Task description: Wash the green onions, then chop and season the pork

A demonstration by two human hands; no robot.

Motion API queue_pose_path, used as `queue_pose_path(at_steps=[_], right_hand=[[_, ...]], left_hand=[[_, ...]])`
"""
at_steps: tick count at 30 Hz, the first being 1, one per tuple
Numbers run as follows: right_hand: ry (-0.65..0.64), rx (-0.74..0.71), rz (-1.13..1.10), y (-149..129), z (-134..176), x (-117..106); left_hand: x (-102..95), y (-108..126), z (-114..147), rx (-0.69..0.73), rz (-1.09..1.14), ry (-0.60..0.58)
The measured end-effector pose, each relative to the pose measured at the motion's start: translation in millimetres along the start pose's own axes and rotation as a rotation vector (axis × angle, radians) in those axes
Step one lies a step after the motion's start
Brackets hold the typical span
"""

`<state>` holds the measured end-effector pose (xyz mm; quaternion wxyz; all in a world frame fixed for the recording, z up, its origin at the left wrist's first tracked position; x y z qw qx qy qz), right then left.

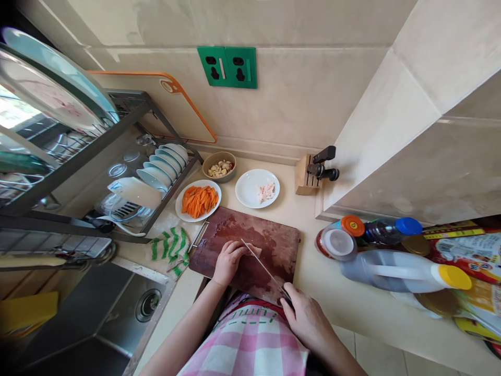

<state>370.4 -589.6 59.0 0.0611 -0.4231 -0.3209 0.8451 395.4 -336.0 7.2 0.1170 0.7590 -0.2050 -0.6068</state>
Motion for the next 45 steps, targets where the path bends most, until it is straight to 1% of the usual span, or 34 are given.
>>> queue_pose_path(at_steps=[4,8,13,16,18,22,26,30,33,35,37,39,42,45], right_hand=[[-0.016,0.029,0.04,-9,-3,4],[0.017,0.022,0.06,-18,-15,12],[0.068,0.056,-0.033,-20,-25,11],[0.069,0.081,-0.105,-20,-23,5],[0.055,0.072,-0.122,-19,-18,0],[0.034,0.022,-0.082,-17,-7,-8],[0.005,0.031,-0.034,-18,-3,-6],[0.046,0.037,-0.034,-28,-21,4],[0.08,0.039,-0.072,-32,-37,11],[0.1,0.044,-0.132,-30,-40,13],[0.113,0.048,-0.185,-25,-38,14],[0.105,0.055,-0.215,-20,-31,13],[0.072,0.058,-0.241,-16,-20,8],[0.035,0.034,-0.263,-15,-13,3]], left_hand=[[-1.0,-1,-4,0.004,0.008,-0.044],[-3.6,0,-6,-0.01,0.039,-0.077],[-7.6,3,-6,-0.022,0.072,-0.071],[-8.2,3,-6,-0.02,0.093,-0.053],[-7.4,2,-6,-0.009,0.103,-0.056],[-5.0,0,-7,-0.004,0.107,-0.081],[-4.6,0,-9,-0.021,0.089,-0.113],[-6.0,0,-11,0.016,0.115,-0.14],[-7.0,-3,-9,0.02,0.14,-0.117],[-7.3,-4,-6,0.019,0.15,-0.095],[-7.5,-4,-4,0.013,0.135,-0.087],[-7.9,-2,-3,-0.008,0.092,-0.105],[-9.8,1,-6,-0.038,0.026,-0.165],[-11.7,4,-9,-0.026,0.007,-0.226]])
Point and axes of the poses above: each hand's wrist, its own z-axis away from the middle knuckle, its own x-axis out of the palm, y = z × x, the point moved 2 cm from there along -z, towards the middle knuckle
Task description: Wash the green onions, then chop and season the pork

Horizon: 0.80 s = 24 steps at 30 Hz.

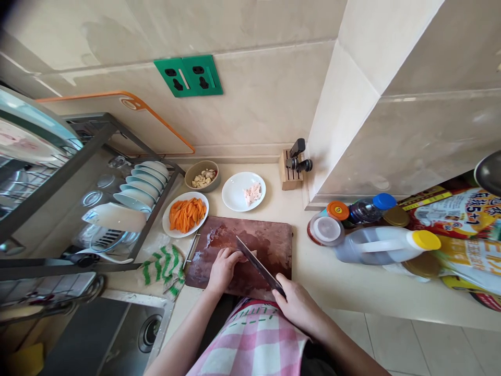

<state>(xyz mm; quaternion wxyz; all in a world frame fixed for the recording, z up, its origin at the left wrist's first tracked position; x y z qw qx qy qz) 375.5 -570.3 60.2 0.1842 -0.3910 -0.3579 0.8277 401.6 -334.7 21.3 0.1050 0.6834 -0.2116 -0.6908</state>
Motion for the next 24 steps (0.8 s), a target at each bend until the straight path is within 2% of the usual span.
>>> queue_pose_path(at_steps=[5,10,16,19,24], right_hand=[[0.002,0.005,0.128,-7,-9,2],[0.05,-0.013,0.203,-14,-23,10],[0.042,0.011,0.103,-2,-11,9],[0.009,0.004,0.08,3,-2,6],[-0.021,-0.023,0.12,4,3,5]], left_hand=[[-0.5,0,-2,0.015,-0.017,-0.05],[-2.3,-1,5,0.011,-0.075,-0.017],[-3.4,-1,7,-0.013,-0.14,-0.02],[-2.7,-2,7,0.006,-0.099,-0.057],[-2.2,-5,7,0.037,-0.023,-0.033]])
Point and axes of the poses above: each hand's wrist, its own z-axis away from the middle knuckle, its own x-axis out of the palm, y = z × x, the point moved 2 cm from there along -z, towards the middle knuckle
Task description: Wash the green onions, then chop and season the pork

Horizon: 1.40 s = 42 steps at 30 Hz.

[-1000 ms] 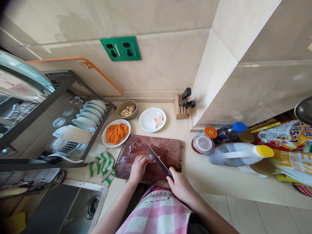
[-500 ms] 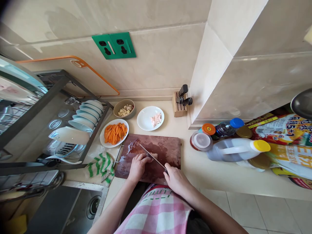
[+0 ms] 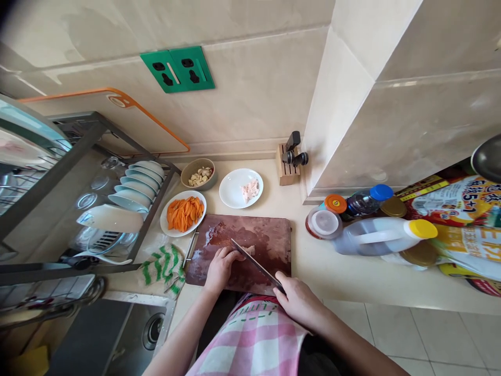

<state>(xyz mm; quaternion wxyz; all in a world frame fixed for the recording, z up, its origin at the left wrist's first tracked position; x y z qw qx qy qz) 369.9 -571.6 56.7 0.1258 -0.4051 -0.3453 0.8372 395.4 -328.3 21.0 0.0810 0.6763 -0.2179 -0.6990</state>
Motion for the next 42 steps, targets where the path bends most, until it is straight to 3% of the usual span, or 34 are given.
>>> queue_pose_path(at_steps=[6,9,15,20,24,31,36,42], right_hand=[[0.086,0.006,0.192,-25,-31,19],[0.099,0.019,0.161,-27,-41,22],[0.113,0.029,-0.054,-15,-28,13],[0.103,0.004,0.022,-13,-10,5],[0.066,-0.006,0.116,-12,-3,5],[0.087,-0.013,0.228,-28,-36,16],[0.083,0.002,0.08,-23,-40,11],[0.075,0.004,0.041,-11,-13,1]], left_hand=[[5.8,-3,-2,-0.012,-0.068,-0.011],[6.4,-4,3,-0.002,-0.02,0.023],[9.3,-2,14,-0.006,0.058,0.113],[10.9,0,12,0.031,0.0,0.159],[13.7,0,6,0.049,-0.032,0.11],[16.7,-2,6,0.09,0.046,0.146],[21.4,-14,21,0.082,0.064,0.255],[22.0,-11,22,0.037,-0.001,0.225]])
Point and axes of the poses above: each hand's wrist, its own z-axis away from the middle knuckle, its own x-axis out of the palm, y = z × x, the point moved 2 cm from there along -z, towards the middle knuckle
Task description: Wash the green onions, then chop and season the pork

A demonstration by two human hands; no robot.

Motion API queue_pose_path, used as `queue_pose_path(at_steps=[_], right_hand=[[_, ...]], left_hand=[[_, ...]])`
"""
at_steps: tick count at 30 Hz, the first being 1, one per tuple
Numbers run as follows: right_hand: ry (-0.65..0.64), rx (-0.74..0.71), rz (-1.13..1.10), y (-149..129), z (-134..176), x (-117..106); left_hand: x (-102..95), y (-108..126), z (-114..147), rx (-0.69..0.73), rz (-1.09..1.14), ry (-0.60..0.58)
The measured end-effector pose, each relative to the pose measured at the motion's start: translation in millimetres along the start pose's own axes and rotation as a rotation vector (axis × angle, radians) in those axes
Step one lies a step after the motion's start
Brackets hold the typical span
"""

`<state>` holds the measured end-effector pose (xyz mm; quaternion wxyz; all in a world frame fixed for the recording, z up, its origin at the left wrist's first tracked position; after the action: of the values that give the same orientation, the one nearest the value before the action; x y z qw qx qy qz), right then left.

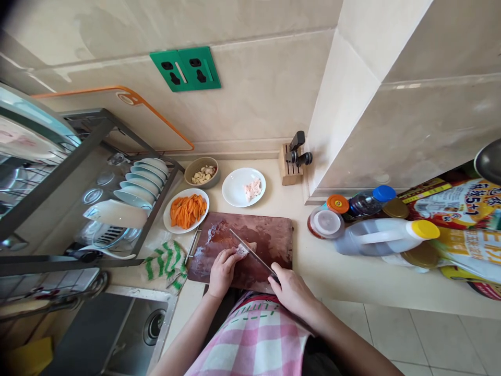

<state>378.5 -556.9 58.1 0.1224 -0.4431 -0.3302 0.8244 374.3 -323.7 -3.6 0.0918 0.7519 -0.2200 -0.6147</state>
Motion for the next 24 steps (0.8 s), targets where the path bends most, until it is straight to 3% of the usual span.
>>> queue_pose_path(at_steps=[6,11,16,24], right_hand=[[-0.031,-0.064,0.099,0,9,-3],[-0.036,-0.052,0.208,-5,-3,5],[-0.074,-0.082,0.113,1,-11,3],[-0.079,-0.041,0.114,4,1,-9]], left_hand=[[-0.4,6,-8,0.001,-0.042,-0.027],[2.9,5,-11,0.01,-0.049,-0.029],[0.1,5,-8,-0.004,0.021,-0.026],[0.3,2,-7,-0.019,0.047,-0.027]])
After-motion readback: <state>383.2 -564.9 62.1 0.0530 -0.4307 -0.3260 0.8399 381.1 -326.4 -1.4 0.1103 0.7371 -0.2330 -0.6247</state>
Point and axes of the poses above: each hand's wrist, its own z-axis away from the middle knuckle, its own x-axis out of the palm, y = z × x, the point moved 2 cm from there along -z, towards the middle knuckle
